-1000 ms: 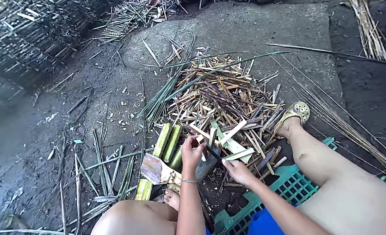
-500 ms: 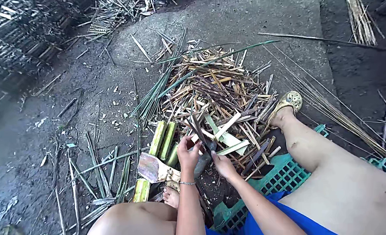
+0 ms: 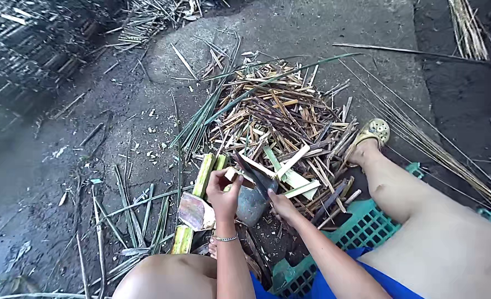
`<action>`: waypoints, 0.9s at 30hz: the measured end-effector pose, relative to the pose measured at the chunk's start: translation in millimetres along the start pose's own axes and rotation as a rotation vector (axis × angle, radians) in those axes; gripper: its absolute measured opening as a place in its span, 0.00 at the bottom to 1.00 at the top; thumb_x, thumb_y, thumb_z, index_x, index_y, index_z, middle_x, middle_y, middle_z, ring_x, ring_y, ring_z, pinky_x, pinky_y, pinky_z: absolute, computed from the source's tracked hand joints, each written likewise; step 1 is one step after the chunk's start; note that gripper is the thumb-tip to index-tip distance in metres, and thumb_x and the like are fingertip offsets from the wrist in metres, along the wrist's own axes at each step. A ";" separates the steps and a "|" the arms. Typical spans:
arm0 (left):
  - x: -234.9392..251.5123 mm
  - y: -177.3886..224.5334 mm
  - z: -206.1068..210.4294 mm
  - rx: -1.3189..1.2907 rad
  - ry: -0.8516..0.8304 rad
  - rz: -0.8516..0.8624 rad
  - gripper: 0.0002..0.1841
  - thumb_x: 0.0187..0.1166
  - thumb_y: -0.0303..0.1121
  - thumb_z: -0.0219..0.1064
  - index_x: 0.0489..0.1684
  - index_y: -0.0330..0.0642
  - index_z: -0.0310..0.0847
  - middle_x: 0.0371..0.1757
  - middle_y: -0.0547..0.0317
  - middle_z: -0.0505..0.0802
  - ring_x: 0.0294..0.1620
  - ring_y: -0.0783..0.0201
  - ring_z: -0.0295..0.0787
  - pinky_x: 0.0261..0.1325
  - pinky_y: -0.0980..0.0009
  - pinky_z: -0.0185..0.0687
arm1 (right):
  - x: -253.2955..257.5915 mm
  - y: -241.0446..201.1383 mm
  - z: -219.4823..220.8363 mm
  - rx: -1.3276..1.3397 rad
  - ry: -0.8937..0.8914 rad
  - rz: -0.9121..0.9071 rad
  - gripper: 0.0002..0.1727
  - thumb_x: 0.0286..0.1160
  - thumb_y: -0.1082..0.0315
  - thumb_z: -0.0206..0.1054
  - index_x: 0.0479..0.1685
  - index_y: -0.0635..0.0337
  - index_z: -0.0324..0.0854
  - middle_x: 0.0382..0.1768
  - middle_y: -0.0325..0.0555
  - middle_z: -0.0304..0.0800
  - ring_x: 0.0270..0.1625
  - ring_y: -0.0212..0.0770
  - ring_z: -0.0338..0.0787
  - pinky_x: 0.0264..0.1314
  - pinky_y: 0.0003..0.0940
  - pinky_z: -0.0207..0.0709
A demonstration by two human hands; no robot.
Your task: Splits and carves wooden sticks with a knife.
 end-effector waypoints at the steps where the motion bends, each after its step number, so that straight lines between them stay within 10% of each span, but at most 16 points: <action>1: -2.2 -7.8 3.7 0.040 -0.017 -0.043 0.20 0.61 0.21 0.77 0.51 0.29 0.77 0.41 0.56 0.92 0.39 0.68 0.92 0.47 0.69 0.92 | -0.7 3.7 -1.9 0.066 0.019 -0.005 0.38 0.92 0.37 0.37 0.39 0.63 0.79 0.19 0.41 0.71 0.19 0.38 0.72 0.27 0.37 0.71; 7: -38.8 -71.8 40.8 0.348 -0.263 -0.231 0.17 0.74 0.28 0.72 0.60 0.29 0.87 0.58 0.41 0.93 0.63 0.53 0.90 0.72 0.56 0.82 | -40.9 -2.3 -21.3 0.255 0.199 -0.193 0.33 0.96 0.47 0.39 0.33 0.64 0.78 0.14 0.37 0.68 0.13 0.33 0.68 0.19 0.31 0.68; 11: -43.8 -75.7 48.9 0.362 -0.278 -0.159 0.15 0.71 0.26 0.74 0.54 0.30 0.90 0.51 0.43 0.95 0.55 0.56 0.94 0.67 0.59 0.87 | -87.2 -43.1 -31.4 0.389 0.205 -0.515 0.26 0.95 0.56 0.37 0.28 0.55 0.73 0.12 0.26 0.67 0.12 0.24 0.67 0.16 0.21 0.66; 15: -46.0 -72.7 53.4 0.310 -0.240 -0.078 0.13 0.69 0.25 0.75 0.50 0.28 0.91 0.46 0.43 0.96 0.48 0.58 0.96 0.61 0.61 0.90 | -123.6 -81.3 -38.1 0.383 0.244 -0.869 0.29 0.88 0.34 0.45 0.28 0.45 0.73 0.15 0.17 0.70 0.15 0.15 0.69 0.16 0.14 0.66; 20: -49.5 -76.2 53.7 0.280 -0.221 -0.112 0.14 0.69 0.26 0.76 0.50 0.30 0.91 0.47 0.45 0.96 0.49 0.60 0.95 0.61 0.64 0.90 | -100.6 -71.1 -31.7 0.160 0.252 -0.550 0.28 0.94 0.51 0.43 0.30 0.57 0.80 0.14 0.30 0.65 0.14 0.28 0.68 0.21 0.30 0.68; 27: -49.8 -53.5 58.6 0.227 -0.165 0.005 0.13 0.68 0.24 0.75 0.49 0.28 0.91 0.45 0.44 0.96 0.47 0.60 0.96 0.58 0.65 0.92 | -124.7 -82.9 -44.0 0.159 0.156 -0.504 0.27 0.95 0.50 0.42 0.33 0.54 0.79 0.14 0.29 0.66 0.14 0.27 0.68 0.19 0.26 0.67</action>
Point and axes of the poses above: each hand's wrist, its own x-axis towards the middle knuckle, its own z-axis out of the palm, y = z × x, the point moved 6 cm from there along x, towards the middle knuckle
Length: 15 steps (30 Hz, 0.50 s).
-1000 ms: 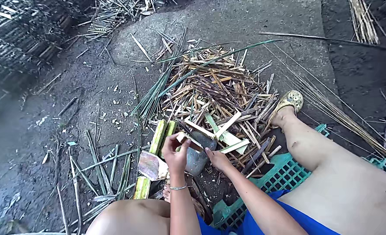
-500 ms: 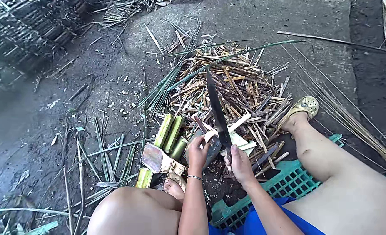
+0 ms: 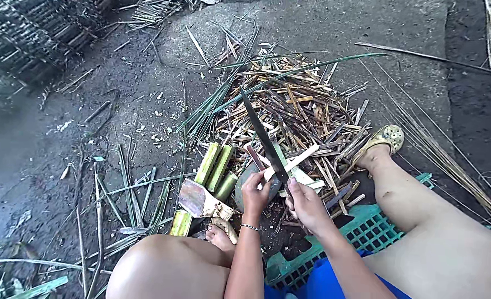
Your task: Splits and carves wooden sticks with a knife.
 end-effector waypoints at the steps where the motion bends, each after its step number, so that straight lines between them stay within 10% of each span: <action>1: 1.5 8.9 -0.3 -0.018 0.023 0.040 0.13 0.67 0.24 0.75 0.48 0.28 0.91 0.44 0.44 0.96 0.46 0.60 0.96 0.58 0.64 0.92 | -6.3 -9.8 -4.8 -0.027 -0.010 -0.035 0.26 0.94 0.50 0.42 0.33 0.53 0.79 0.14 0.27 0.66 0.14 0.26 0.68 0.18 0.25 0.67; 8: -15.9 -9.7 8.9 -0.072 0.000 -0.128 0.12 0.68 0.18 0.69 0.48 0.25 0.89 0.49 0.41 0.94 0.50 0.62 0.94 0.59 0.69 0.90 | -0.2 11.4 5.7 -0.108 -0.186 0.190 0.30 0.95 0.45 0.38 0.31 0.55 0.74 0.13 0.31 0.65 0.13 0.29 0.66 0.18 0.26 0.65; 15: -7.5 15.2 0.3 0.043 0.019 0.008 0.13 0.69 0.24 0.74 0.52 0.32 0.91 0.46 0.47 0.95 0.47 0.59 0.95 0.57 0.60 0.91 | -21.7 -24.4 -13.3 -0.138 -0.054 -0.013 0.25 0.93 0.47 0.44 0.35 0.51 0.79 0.14 0.27 0.66 0.13 0.25 0.68 0.18 0.23 0.67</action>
Point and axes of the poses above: each hand's wrist, its own x-axis towards the middle knuckle, its own z-axis out of the palm, y = z × x, the point moved 6 cm from there along x, towards the middle knuckle
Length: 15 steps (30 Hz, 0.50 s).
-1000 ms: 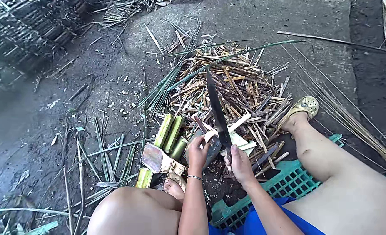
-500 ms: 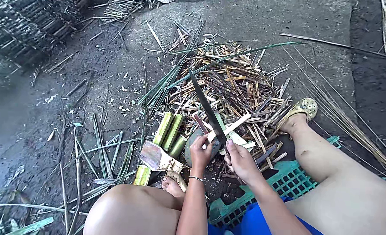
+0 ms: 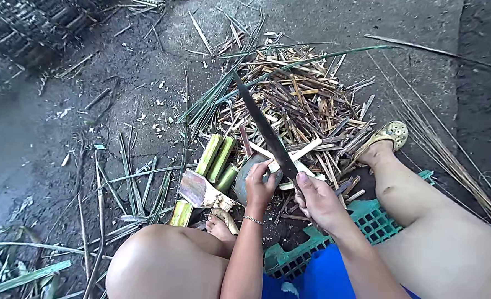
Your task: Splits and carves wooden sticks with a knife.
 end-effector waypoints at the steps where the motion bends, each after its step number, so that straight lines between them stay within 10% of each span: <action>1: -2.7 -4.5 3.0 0.024 -0.021 -0.025 0.13 0.70 0.24 0.74 0.52 0.32 0.91 0.46 0.46 0.95 0.47 0.57 0.95 0.58 0.58 0.91 | -1.4 -1.9 -3.9 -0.084 0.054 -0.043 0.25 0.92 0.45 0.46 0.36 0.51 0.81 0.15 0.27 0.66 0.15 0.25 0.68 0.19 0.24 0.67; 8: -11.5 -21.5 10.1 0.112 -0.017 -0.096 0.14 0.71 0.26 0.73 0.51 0.28 0.90 0.46 0.40 0.94 0.48 0.51 0.95 0.57 0.56 0.91 | -10.2 -17.0 -12.0 0.111 0.186 -0.446 0.31 0.87 0.32 0.44 0.29 0.45 0.76 0.16 0.17 0.69 0.15 0.14 0.68 0.16 0.14 0.65; 15: -7.9 -24.0 11.6 0.101 0.008 -0.078 0.13 0.69 0.25 0.74 0.50 0.29 0.91 0.44 0.43 0.95 0.47 0.55 0.95 0.57 0.60 0.92 | 21.5 51.0 20.8 0.041 0.076 0.015 0.28 0.94 0.49 0.41 0.29 0.55 0.78 0.13 0.29 0.66 0.14 0.29 0.67 0.20 0.29 0.67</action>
Point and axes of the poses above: each hand's wrist, its own x-axis towards the middle knuckle, its own z-axis out of the palm, y = z × x, the point moved 6 cm from there along x, towards the middle knuckle
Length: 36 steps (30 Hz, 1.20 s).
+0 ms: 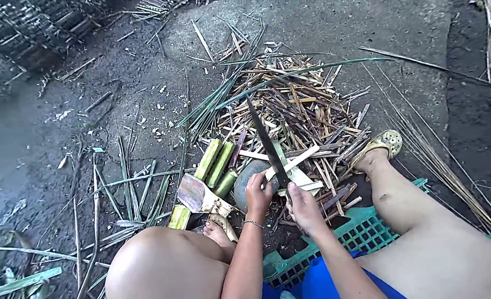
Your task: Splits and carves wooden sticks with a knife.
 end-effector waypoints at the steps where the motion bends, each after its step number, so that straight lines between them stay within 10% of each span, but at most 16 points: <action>1: 1.9 -0.4 0.0 -0.001 0.002 0.006 0.13 0.69 0.24 0.74 0.50 0.29 0.91 0.44 0.43 0.95 0.47 0.55 0.95 0.56 0.61 0.92 | 3.5 3.2 1.5 0.002 -0.010 0.020 0.28 0.94 0.50 0.41 0.28 0.55 0.77 0.13 0.30 0.66 0.13 0.28 0.68 0.19 0.29 0.67; 10: 10.3 42.5 -18.9 -0.136 0.059 0.176 0.13 0.65 0.22 0.73 0.48 0.29 0.91 0.43 0.45 0.95 0.45 0.58 0.95 0.54 0.61 0.91 | -32.2 -41.6 -19.0 -0.044 0.041 -0.183 0.27 0.90 0.42 0.44 0.29 0.47 0.78 0.14 0.21 0.66 0.14 0.19 0.67 0.17 0.20 0.66; 14: 30.4 24.9 -38.2 -0.332 -0.392 -0.190 0.35 0.69 0.30 0.75 0.82 0.39 0.71 0.78 0.49 0.82 0.77 0.57 0.78 0.79 0.53 0.75 | -27.2 -18.3 -11.5 -0.104 0.020 -0.088 0.31 0.90 0.42 0.44 0.30 0.55 0.80 0.14 0.27 0.66 0.15 0.25 0.68 0.20 0.28 0.68; 18: 39.1 -18.2 -70.1 -0.371 0.098 -0.514 0.38 0.72 0.21 0.65 0.88 0.33 0.56 0.82 0.33 0.72 0.76 0.45 0.77 0.73 0.51 0.76 | -2.0 0.3 -4.8 -0.025 -0.091 0.148 0.32 0.94 0.45 0.40 0.39 0.61 0.80 0.17 0.35 0.68 0.16 0.33 0.69 0.21 0.34 0.69; 22: 27.1 -24.8 -95.7 -0.542 0.534 -0.606 0.30 0.80 0.21 0.58 0.85 0.31 0.58 0.80 0.36 0.72 0.74 0.49 0.74 0.71 0.52 0.75 | -35.3 -61.8 -45.7 0.232 0.086 -0.338 0.30 0.86 0.30 0.43 0.31 0.42 0.76 0.16 0.18 0.73 0.14 0.17 0.70 0.15 0.18 0.69; 25: 18.6 -33.7 -95.4 -0.608 0.617 -0.678 0.28 0.81 0.23 0.58 0.83 0.37 0.63 0.77 0.42 0.75 0.70 0.52 0.75 0.66 0.54 0.76 | -41.8 -70.0 -48.4 0.312 0.167 -0.447 0.31 0.76 0.23 0.46 0.34 0.37 0.77 0.17 0.15 0.75 0.16 0.16 0.73 0.16 0.17 0.70; 28: 22.6 -26.2 -93.5 -0.642 0.619 -0.687 0.26 0.81 0.22 0.57 0.81 0.37 0.65 0.78 0.41 0.74 0.70 0.51 0.75 0.66 0.53 0.75 | -11.4 18.3 -1.6 -0.081 0.055 -0.017 0.35 0.93 0.42 0.41 0.31 0.63 0.79 0.16 0.36 0.68 0.18 0.34 0.70 0.24 0.38 0.71; 31: 33.5 -12.7 -93.4 -0.652 0.595 -0.649 0.26 0.82 0.21 0.57 0.82 0.36 0.64 0.79 0.40 0.73 0.72 0.50 0.74 0.66 0.52 0.74 | 16.5 47.2 16.5 -0.176 -0.068 0.239 0.35 0.95 0.44 0.40 0.39 0.66 0.82 0.20 0.43 0.73 0.21 0.40 0.74 0.30 0.44 0.73; 36: 23.6 -21.7 -88.0 -0.666 0.620 -0.667 0.25 0.81 0.22 0.56 0.80 0.35 0.65 0.76 0.42 0.75 0.67 0.53 0.76 0.65 0.55 0.74 | -20.5 -35.2 -28.3 0.241 0.120 -0.313 0.30 0.91 0.37 0.41 0.31 0.46 0.75 0.15 0.18 0.72 0.15 0.18 0.71 0.17 0.18 0.70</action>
Point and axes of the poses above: each hand's wrist, its own x-axis towards the middle knuckle, its own z-axis out of the palm, y = z × x, the point moved 6 cm from there along x, towards the middle knuckle
